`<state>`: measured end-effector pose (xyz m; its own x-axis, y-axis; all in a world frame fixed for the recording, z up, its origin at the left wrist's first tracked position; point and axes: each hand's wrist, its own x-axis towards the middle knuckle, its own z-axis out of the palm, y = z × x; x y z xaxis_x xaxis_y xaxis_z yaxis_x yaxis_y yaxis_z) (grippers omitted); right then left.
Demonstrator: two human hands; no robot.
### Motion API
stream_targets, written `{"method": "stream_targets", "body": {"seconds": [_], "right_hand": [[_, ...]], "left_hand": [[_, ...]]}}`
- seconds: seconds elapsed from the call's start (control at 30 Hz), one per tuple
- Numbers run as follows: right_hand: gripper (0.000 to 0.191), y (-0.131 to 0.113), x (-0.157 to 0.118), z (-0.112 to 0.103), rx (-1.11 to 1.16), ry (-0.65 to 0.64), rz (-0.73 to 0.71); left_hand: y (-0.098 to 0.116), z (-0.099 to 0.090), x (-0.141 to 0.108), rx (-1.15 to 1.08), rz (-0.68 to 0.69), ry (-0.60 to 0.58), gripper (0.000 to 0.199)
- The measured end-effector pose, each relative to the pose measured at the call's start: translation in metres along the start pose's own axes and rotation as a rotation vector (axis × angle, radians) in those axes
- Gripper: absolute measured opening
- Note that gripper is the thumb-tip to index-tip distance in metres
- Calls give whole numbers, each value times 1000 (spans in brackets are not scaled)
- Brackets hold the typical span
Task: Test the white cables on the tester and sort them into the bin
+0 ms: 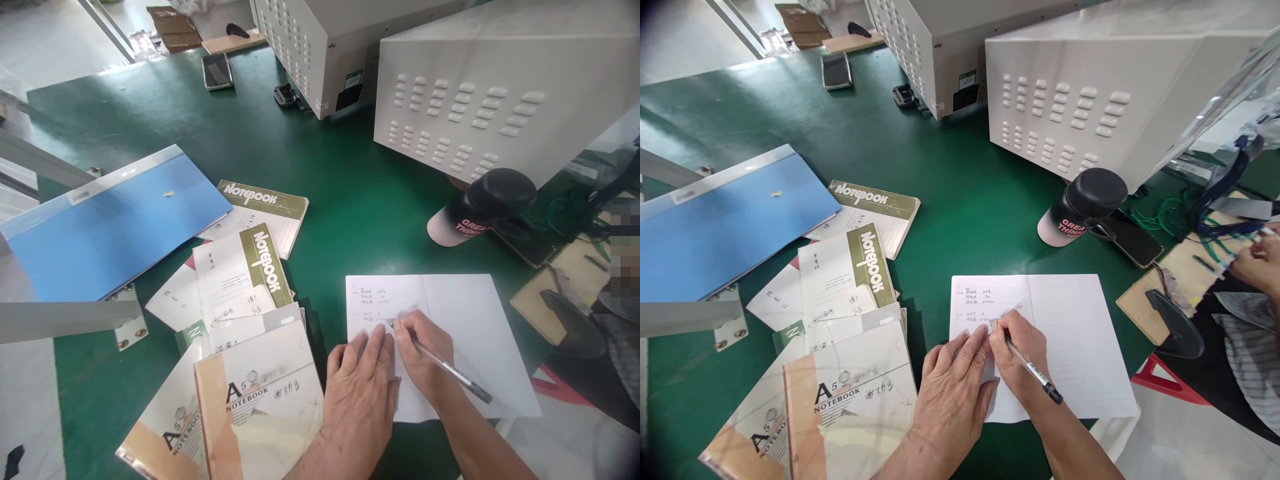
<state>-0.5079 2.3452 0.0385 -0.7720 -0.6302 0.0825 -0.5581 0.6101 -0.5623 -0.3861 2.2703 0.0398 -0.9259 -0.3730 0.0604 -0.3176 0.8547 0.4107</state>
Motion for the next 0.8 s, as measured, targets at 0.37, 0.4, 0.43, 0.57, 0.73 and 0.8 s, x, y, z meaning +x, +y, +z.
{"method": "stream_targets", "body": {"seconds": [0.37,0.4,0.43,0.57,0.73,0.8], "right_hand": [[26,-3,-1,-2,-1,61,-6],[26,-2,-2,-2,-9,79,-8],[26,-1,-2,-2,-18,89,-8],[26,0,-3,-2,-28,63,-12],[28,-2,-1,-3,-36,43,-12],[28,-2,0,-3,-35,31,-7]], "left_hand": [[-1,4,-1,-3,16,3,42],[-1,3,-1,0,20,6,42],[-1,3,-1,6,24,10,42],[-1,3,-1,23,19,11,41],[-1,3,-1,7,-3,0,42],[-1,3,-1,4,-6,-9,43]]}}
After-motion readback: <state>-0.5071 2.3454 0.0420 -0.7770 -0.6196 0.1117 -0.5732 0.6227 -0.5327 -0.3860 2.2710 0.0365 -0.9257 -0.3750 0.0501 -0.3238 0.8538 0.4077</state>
